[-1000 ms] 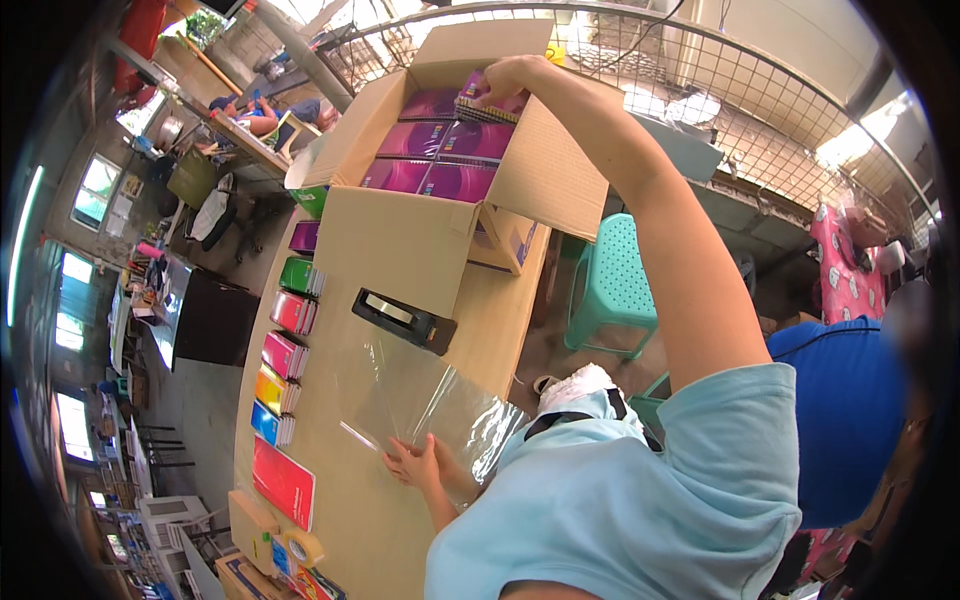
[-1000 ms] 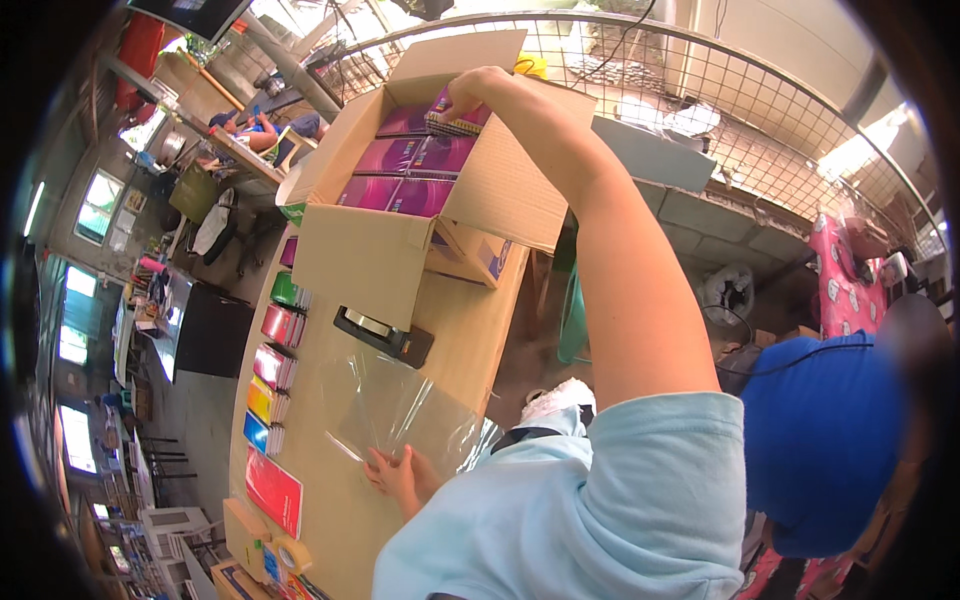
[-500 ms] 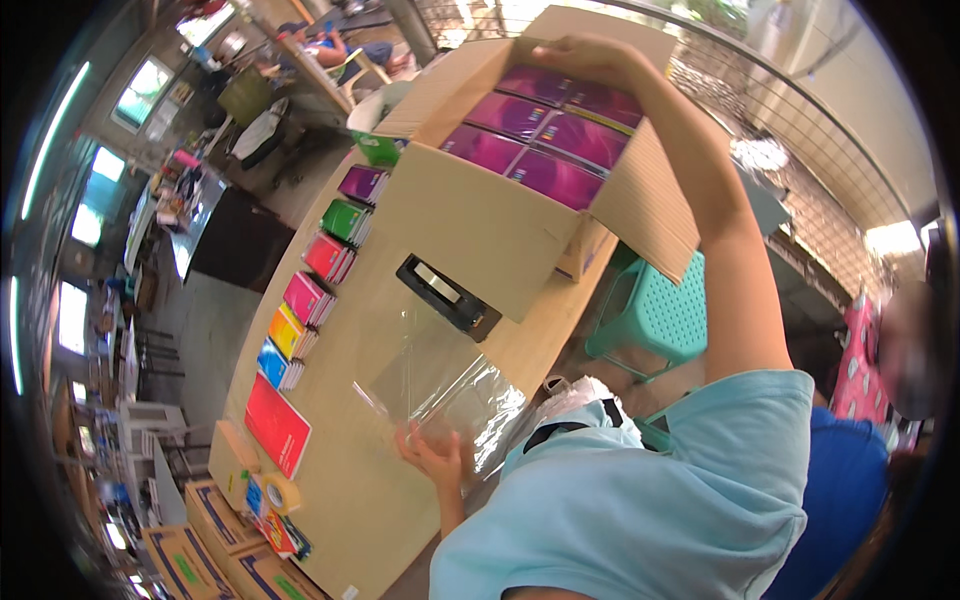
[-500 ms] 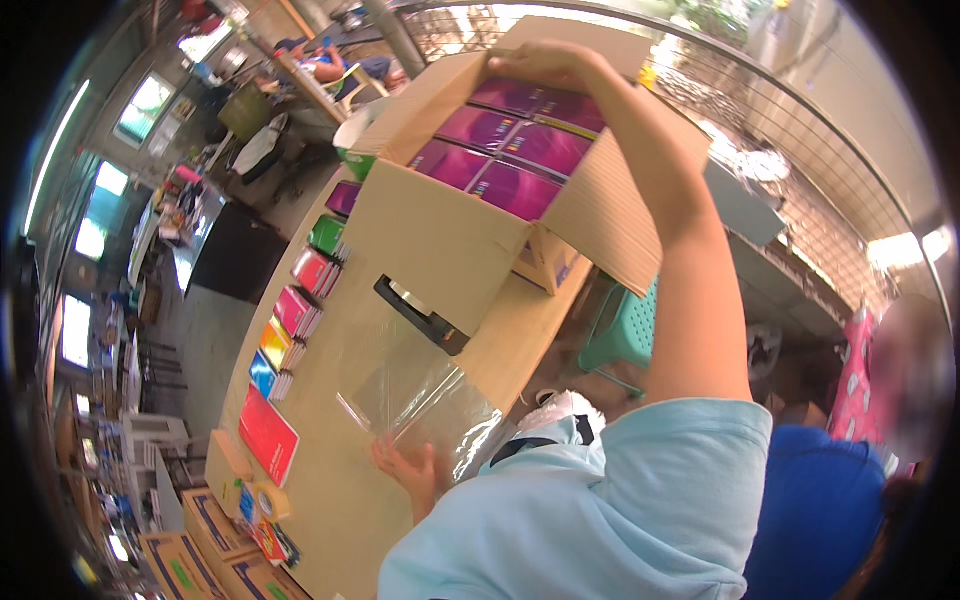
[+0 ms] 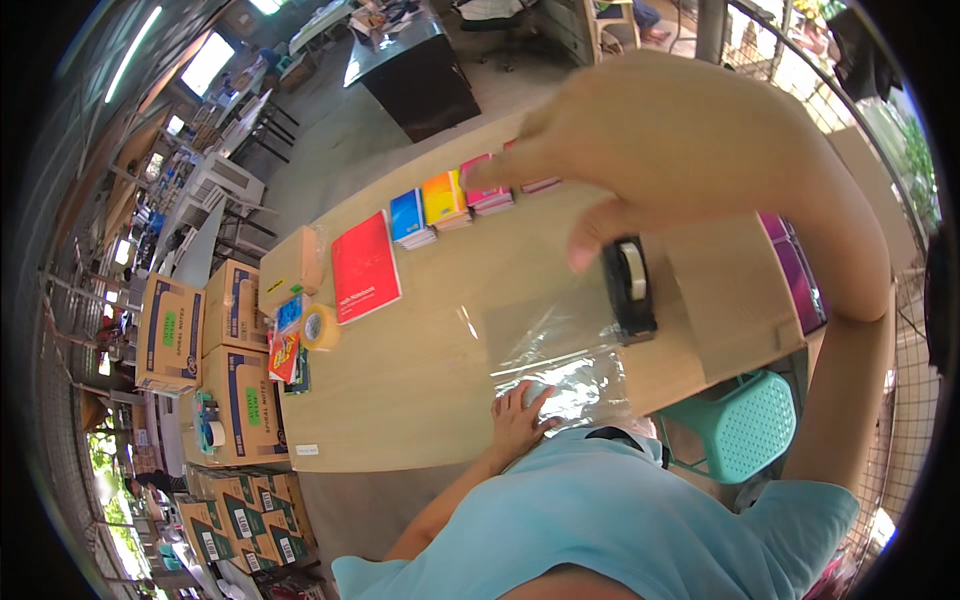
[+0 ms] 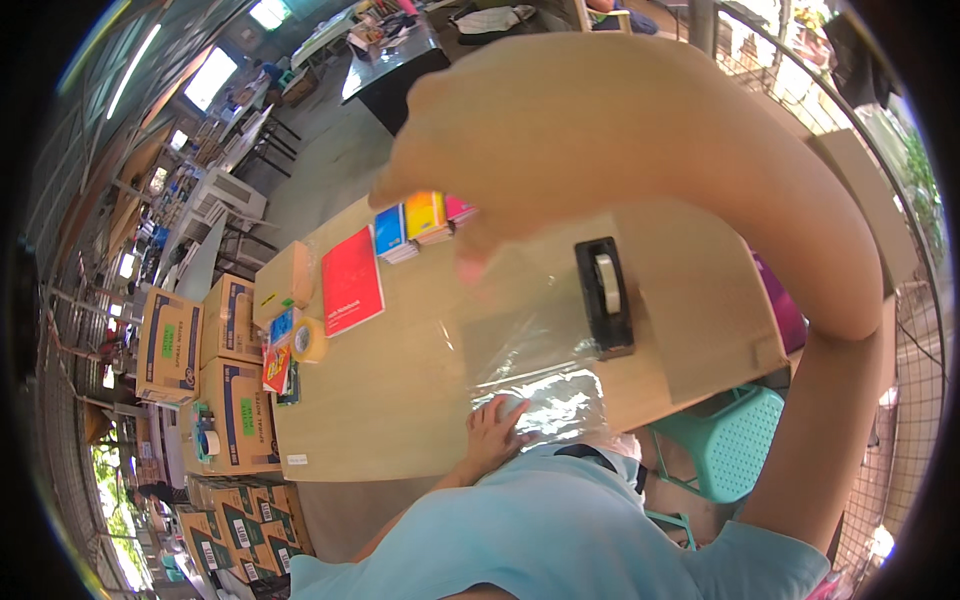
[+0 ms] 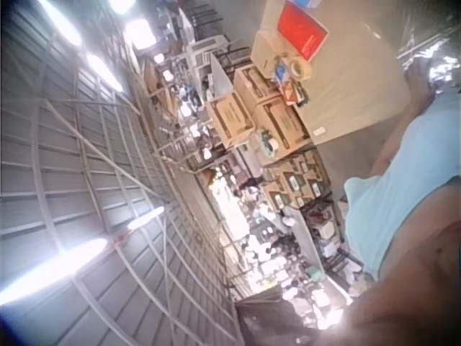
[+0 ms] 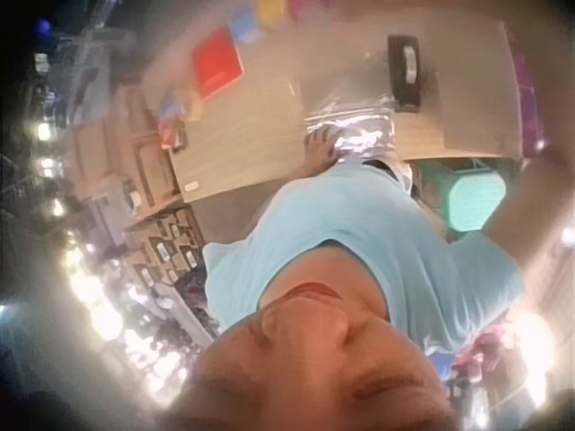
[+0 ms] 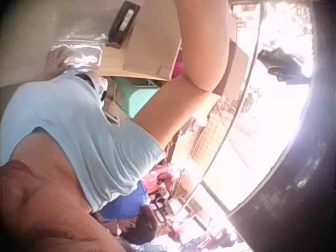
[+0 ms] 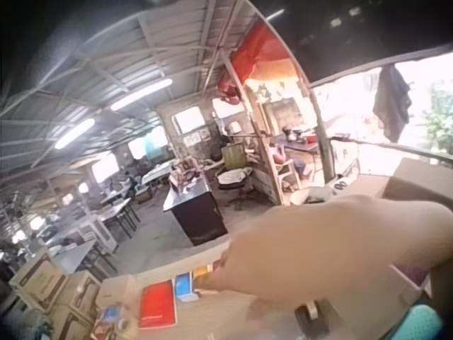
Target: The person places notebooks into plastic sleeves, uses a tape dispenser to seal the sleeves, and then places the packaged notebooks into a cardboard box.
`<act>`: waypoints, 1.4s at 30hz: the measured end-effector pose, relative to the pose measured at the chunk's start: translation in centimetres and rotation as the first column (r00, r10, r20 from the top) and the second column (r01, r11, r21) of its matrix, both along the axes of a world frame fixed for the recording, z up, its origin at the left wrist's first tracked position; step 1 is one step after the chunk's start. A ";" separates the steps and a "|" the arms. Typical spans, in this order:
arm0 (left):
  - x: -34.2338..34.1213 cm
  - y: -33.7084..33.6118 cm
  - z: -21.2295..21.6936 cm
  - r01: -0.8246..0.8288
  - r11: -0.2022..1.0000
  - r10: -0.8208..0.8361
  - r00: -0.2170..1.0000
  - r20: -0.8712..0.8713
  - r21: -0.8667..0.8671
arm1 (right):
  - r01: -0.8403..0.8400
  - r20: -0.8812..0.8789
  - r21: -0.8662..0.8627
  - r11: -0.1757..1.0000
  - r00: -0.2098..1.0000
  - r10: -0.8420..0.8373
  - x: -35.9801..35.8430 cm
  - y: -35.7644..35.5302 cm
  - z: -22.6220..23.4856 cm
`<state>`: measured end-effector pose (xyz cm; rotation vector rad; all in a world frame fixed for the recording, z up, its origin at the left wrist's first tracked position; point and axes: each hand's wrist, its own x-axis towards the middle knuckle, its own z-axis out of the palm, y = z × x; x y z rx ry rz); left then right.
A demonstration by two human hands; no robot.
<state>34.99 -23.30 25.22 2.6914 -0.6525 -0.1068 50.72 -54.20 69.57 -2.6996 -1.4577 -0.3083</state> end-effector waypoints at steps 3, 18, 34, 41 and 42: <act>6.3 2.4 1.2 -0.070 0.946 -0.017 0.965 -0.263 -0.316 | 0.065 -0.008 0.059 0.996 0.998 -0.065 6.7 3.9 0.7; 50.1 18.1 -2.5 -0.616 0.624 0.730 0.679 0.078 -0.480 | 0.589 -0.741 0.282 0.758 0.635 -0.218 32.5 28.2 -38.5; 52.6 24.8 -7.8 -0.624 0.434 0.563 0.751 -0.345 -0.650 | 0.964 -0.679 0.226 0.142 0.261 -0.687 34.7 39.6 -38.9; 45.7 20.7 3.0 -0.640 -0.055 0.010 0.767 -0.641 -0.767 | 0.865 -0.918 0.368 0.342 0.279 0.282 33.3 33.7 -37.8; 43.4 20.9 3.8 -0.647 -0.116 -0.021 0.760 -0.649 -0.754 | 0.790 -0.867 0.488 0.371 0.489 0.099 32.2 33.4 -37.6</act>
